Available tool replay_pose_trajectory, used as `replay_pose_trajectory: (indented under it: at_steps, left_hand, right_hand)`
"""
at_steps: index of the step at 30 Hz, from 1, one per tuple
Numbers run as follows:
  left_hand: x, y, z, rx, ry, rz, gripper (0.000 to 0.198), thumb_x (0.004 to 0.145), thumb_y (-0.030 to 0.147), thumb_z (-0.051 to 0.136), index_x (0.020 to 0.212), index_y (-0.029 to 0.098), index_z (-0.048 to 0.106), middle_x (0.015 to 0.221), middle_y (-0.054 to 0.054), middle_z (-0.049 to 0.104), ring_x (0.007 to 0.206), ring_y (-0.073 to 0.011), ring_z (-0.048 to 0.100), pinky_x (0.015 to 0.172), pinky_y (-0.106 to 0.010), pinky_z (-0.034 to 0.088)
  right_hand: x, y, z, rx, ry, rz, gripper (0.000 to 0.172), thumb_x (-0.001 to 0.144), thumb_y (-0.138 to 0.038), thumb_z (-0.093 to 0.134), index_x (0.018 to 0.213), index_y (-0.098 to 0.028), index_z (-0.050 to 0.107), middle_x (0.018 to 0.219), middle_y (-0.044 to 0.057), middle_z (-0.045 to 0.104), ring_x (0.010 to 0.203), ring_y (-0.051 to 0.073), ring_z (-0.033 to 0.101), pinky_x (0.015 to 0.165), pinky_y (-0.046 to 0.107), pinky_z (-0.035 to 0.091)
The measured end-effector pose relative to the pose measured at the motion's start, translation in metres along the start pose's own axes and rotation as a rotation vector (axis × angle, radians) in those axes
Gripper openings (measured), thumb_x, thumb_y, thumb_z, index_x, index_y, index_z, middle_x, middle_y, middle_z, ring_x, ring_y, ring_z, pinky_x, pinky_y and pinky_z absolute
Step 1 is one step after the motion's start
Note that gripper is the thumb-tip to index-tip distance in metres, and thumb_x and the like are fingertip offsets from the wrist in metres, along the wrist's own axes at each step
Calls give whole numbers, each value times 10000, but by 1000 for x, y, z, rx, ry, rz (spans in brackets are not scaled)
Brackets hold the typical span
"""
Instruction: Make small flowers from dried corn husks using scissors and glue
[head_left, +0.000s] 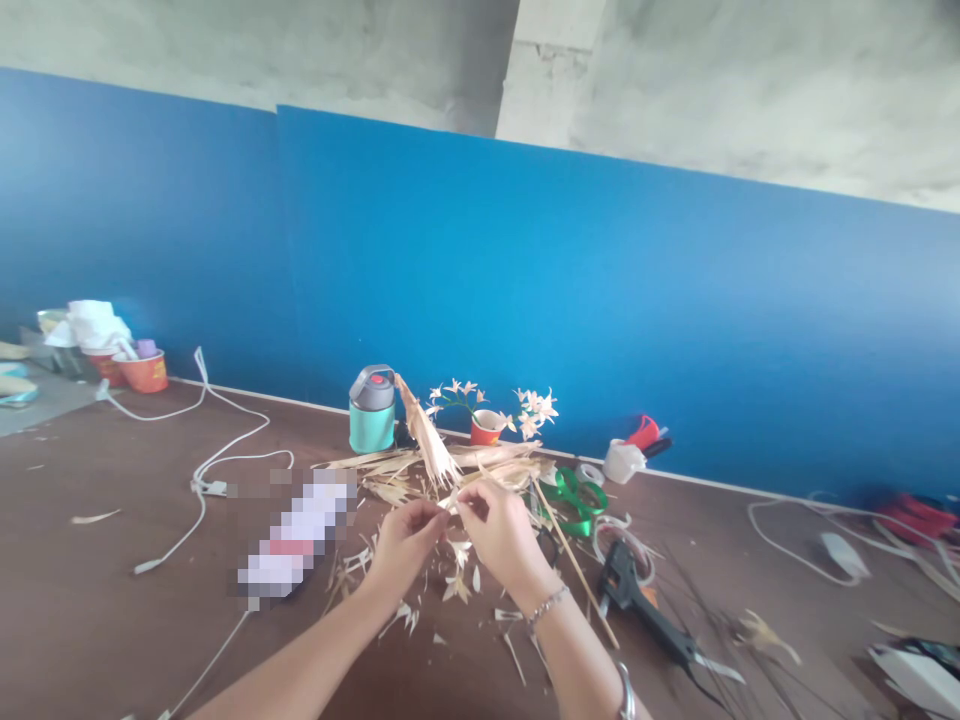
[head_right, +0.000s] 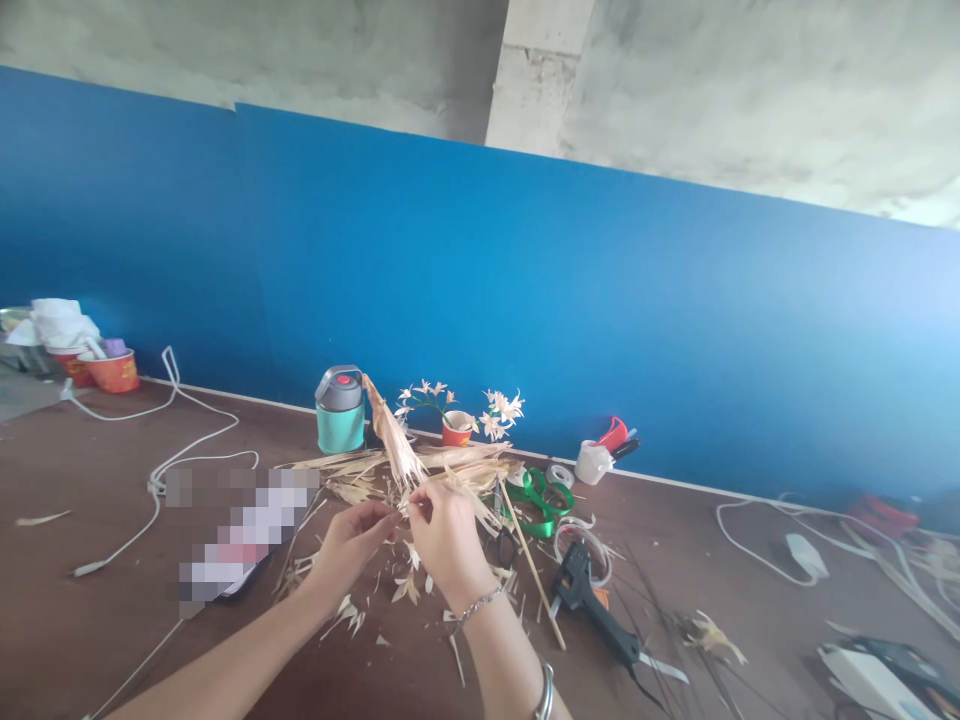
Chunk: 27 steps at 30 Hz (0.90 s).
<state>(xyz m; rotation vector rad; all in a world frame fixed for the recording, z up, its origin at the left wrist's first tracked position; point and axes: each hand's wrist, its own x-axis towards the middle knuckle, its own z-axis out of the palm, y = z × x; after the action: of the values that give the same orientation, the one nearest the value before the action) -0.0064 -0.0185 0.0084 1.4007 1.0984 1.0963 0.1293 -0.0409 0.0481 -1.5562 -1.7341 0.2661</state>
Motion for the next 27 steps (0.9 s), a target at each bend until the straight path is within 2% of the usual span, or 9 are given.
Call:
replay_pose_trajectory:
  at_steps: [27]
  left_hand:
    - [0,-1,1,-37,-19,-11,194,689,337,592,610,162,620,532,23,587,450,-107,486,476,-216,362]
  right_hand:
    - [1,1,0,8,4,12,105,730,-136,535,694,-179,624,715,28,667,688,171,595,652,271,435]
